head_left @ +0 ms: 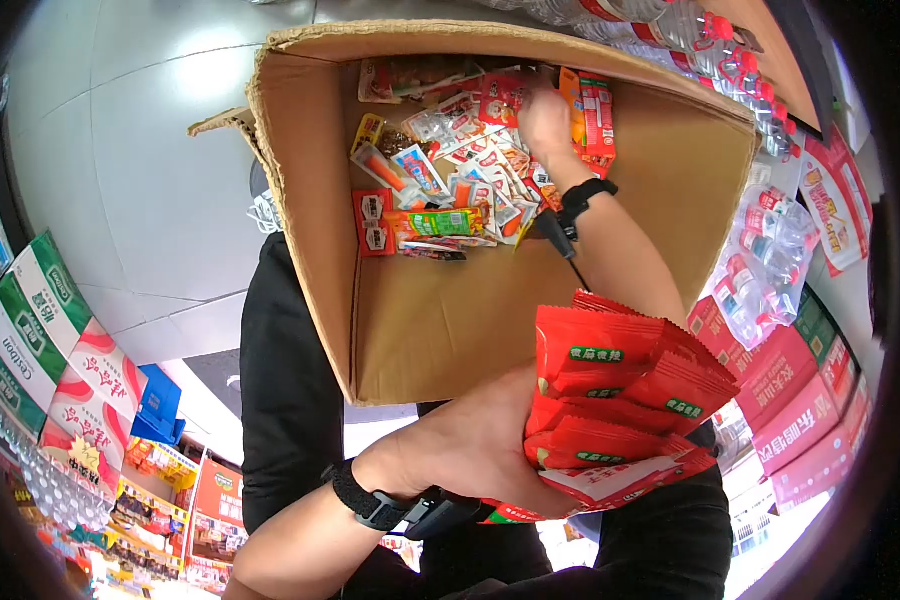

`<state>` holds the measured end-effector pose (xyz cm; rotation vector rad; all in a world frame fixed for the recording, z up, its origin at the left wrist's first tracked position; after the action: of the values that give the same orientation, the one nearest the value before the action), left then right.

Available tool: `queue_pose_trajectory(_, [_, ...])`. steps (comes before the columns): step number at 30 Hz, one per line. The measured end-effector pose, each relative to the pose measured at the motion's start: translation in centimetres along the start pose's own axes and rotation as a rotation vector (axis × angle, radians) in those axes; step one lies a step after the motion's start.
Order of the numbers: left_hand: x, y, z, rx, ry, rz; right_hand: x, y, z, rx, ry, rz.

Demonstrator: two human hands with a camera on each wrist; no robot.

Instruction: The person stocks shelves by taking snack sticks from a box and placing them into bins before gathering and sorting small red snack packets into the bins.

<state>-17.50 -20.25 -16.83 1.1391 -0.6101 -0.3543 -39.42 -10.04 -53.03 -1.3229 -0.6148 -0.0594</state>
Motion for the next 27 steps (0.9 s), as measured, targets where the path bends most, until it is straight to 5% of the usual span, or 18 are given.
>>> queue_pose_trajectory(4, [-0.3,0.0,0.3,0.062,0.04,0.052,0.5,-2.1,-0.3,-0.24,-0.156,0.108])
queue_pose_trajectory(7, [-0.4,0.1,0.1,0.042,0.041,0.039,1.5,-1.8,-1.9,0.18,-0.242,0.114])
queue_pose_trajectory(9, [-0.3,0.0,-0.3,0.031,0.034,0.046,1.3,0.1,-1.8,0.149,-0.217,-0.103])
queue_pose_trajectory(16, [-0.1,-0.3,-1.6,-0.005,0.002,0.078,1.9,1.4,-2.8,-0.007,-0.214,-0.271])
queue_pose_trajectory(22, [-0.1,-0.6,-1.8,-0.029,-0.046,0.044,0.1,1.0,-2.2,-0.034,-0.265,-0.074])
queue_pose_trajectory(25, [-0.1,-0.6,-2.0,-0.027,-0.091,0.058,-0.2,2.1,-2.1,0.028,-0.156,-0.099])
queue_pose_trajectory(27, [0.1,-0.9,-2.3,0.012,-0.147,0.075,1.6,-0.9,-3.1,-0.022,-0.107,0.077])
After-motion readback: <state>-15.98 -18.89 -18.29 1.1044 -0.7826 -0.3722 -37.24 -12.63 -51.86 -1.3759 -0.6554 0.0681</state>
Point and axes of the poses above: each hand's wrist, its own x-axis away from the middle knuckle, its own y-axis out of the palm, z = x × y, the point moved 10 cm from there along -x, towards the middle knuckle, and after that the axes turned 13 degrees about x, right-handed, at the moved point
